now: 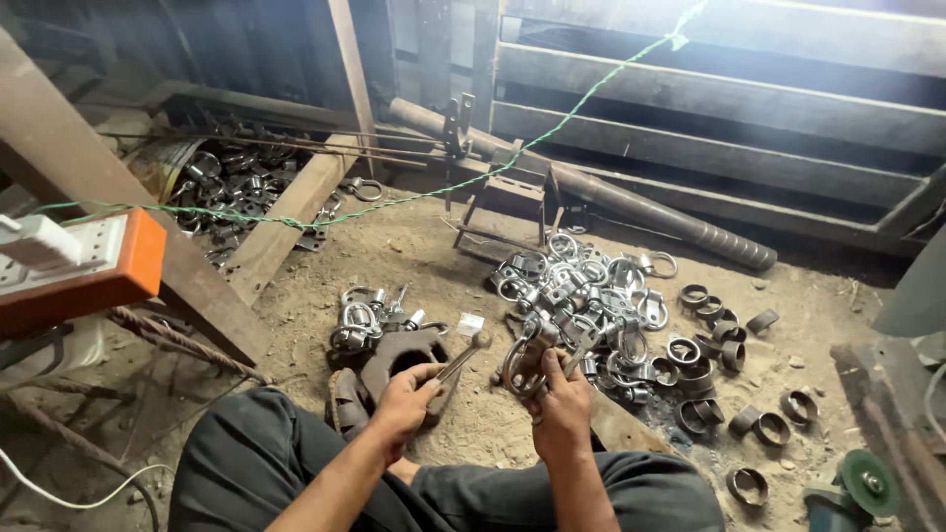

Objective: The person sits on the floor and assembles metal hardware by placing a ring into a bracket, tightening it with a wrench, and using a hammer to adjust the fit. They repeat this process with multiple parts, occasionally inspecting the assembled units.

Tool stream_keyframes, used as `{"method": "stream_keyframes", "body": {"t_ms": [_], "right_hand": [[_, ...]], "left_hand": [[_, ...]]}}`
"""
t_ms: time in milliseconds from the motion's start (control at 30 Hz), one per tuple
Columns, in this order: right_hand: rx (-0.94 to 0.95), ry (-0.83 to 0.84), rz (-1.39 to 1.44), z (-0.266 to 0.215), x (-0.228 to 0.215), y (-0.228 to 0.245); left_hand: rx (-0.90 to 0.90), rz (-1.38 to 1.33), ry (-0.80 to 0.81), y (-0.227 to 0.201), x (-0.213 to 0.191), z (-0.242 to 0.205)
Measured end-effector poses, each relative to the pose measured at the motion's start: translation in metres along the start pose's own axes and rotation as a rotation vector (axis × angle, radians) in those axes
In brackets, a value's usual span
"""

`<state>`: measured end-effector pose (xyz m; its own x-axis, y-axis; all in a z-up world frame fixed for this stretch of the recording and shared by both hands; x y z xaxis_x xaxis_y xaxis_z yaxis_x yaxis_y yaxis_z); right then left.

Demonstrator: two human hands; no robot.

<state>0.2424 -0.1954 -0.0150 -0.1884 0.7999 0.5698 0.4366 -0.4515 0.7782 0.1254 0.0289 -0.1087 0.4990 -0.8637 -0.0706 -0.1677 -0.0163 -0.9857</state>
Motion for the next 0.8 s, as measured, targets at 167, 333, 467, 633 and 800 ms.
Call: {"method": "stream_keyframes", "body": {"t_ms": [167, 333, 467, 633, 800], "right_hand": [[0.132, 0.014, -0.170, -0.008, 0.008, -0.019], [0.140, 0.074, -0.281, -0.016, 0.019, -0.040], [-0.228, 0.236, -0.477, -0.026, 0.046, -0.024], [-0.696, 0.150, -1.382, -0.054, 0.069, 0.000], [-1.216, 0.477, -1.383, -0.099, 0.105, 0.011]], "left_hand": [[-0.370, -0.354, 0.148, -0.014, 0.018, -0.033], [-0.401, -0.352, 0.196, -0.021, 0.016, -0.047], [-0.395, -0.250, 0.239, -0.029, 0.013, -0.054], [-0.547, -0.478, 0.307, -0.073, 0.013, -0.084], [-0.625, -0.784, 0.499, -0.068, 0.021, -0.092]]}}
Point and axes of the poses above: each hand's wrist, its own z-axis towards the middle knuckle, its own x-axis out of the palm, y = z × x, the point moved 8 cm from there along z, towards the middle knuckle, and after that the axes turned 3 degrees about -z, right-handed, at the moved point
